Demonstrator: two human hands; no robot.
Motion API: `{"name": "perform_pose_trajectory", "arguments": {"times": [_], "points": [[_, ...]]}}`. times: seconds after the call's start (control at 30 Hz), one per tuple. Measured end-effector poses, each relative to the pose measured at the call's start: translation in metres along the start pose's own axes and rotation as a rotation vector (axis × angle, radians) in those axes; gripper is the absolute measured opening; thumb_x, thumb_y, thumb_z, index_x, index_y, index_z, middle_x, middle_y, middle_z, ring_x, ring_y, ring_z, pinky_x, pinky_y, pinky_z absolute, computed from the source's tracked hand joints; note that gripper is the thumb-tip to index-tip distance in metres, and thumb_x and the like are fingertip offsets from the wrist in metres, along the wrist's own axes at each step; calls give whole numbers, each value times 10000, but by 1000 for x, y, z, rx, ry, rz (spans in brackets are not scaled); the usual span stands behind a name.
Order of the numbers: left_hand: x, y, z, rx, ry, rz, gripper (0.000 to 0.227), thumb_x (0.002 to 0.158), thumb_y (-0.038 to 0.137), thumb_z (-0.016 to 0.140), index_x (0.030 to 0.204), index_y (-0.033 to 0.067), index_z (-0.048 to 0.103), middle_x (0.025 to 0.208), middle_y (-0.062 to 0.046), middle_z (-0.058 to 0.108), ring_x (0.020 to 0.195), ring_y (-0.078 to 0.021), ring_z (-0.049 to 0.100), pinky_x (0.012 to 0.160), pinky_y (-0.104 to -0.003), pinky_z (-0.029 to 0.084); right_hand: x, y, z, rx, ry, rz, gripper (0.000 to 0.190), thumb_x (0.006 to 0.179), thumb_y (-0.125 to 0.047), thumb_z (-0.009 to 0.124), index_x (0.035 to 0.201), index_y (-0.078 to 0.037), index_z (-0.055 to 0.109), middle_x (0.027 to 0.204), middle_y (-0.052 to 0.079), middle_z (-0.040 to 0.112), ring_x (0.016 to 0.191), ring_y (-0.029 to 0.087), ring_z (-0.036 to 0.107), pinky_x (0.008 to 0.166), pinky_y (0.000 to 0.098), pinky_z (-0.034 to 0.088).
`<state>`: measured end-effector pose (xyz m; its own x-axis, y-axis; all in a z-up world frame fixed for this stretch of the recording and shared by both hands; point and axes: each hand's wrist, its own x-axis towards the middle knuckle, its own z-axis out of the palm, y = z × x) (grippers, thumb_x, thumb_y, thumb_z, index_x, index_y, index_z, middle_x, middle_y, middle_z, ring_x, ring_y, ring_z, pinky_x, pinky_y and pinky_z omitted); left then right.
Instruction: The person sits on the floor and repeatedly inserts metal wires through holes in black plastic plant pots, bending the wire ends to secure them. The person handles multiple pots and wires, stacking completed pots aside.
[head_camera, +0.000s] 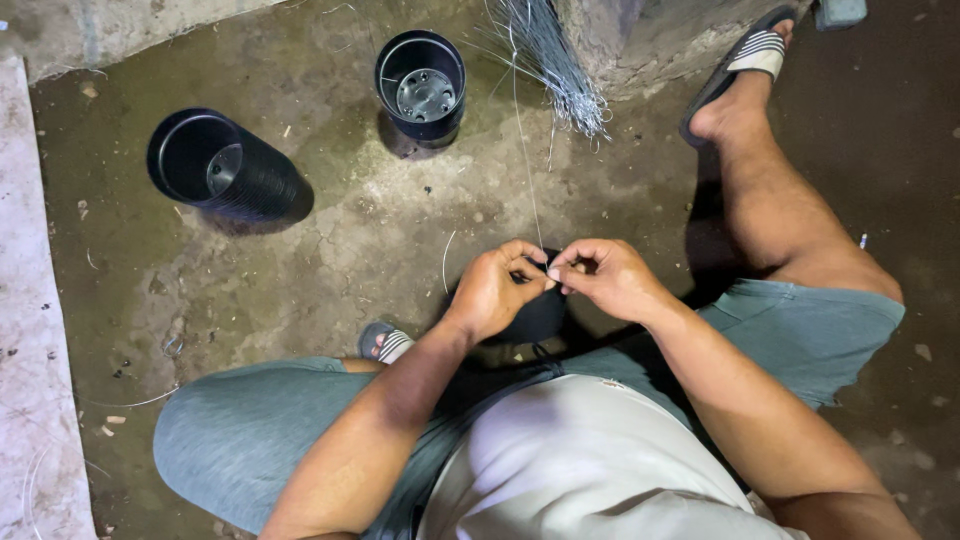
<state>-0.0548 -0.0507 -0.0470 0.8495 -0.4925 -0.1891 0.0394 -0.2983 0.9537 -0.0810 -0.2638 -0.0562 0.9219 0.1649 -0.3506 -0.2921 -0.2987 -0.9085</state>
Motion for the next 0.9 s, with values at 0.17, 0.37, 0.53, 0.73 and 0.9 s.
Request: {"name": "perform_pose_trajectory", "arguments": {"times": [0.17,0.37,0.53,0.73,0.9], "points": [[7,-21,0,-288,-166,-86,212,932,104,750,1093,-15,682,885,-82,758,835,-93,659,796,-259,545,-4,1,1,-39,0,-28,82,903,-132,752,928,-57,775,714,3,711,670,60,629,624,239,500],[8,-39,10,-284,-74,-105,126,990,101,631,1024,-10,679,879,-63,763,827,-85,694,772,-249,576,-14,-2,6,-129,32,-150,97,893,-117,754,957,-45,763,763,18,710,693,74,638,632,245,508],[10,-44,16,-334,-50,-101,130,1003,106,651,967,-16,674,839,-56,719,784,-98,664,733,-262,567,-23,0,7,-186,18,-373,98,878,-95,751,949,-28,746,931,19,718,802,82,666,685,247,515],[5,-28,18,-111,55,-125,152,960,172,698,933,24,723,820,-85,740,667,-101,650,638,-287,540,-19,15,6,-113,-5,-152,90,869,-93,772,925,-23,774,906,10,730,728,85,602,638,263,473],[-1,-18,19,106,83,-193,165,933,224,722,969,65,747,916,-175,730,536,-177,587,569,-346,491,-15,37,22,-14,26,14,128,866,-90,806,824,-21,705,751,0,635,692,53,543,626,249,473]]}}
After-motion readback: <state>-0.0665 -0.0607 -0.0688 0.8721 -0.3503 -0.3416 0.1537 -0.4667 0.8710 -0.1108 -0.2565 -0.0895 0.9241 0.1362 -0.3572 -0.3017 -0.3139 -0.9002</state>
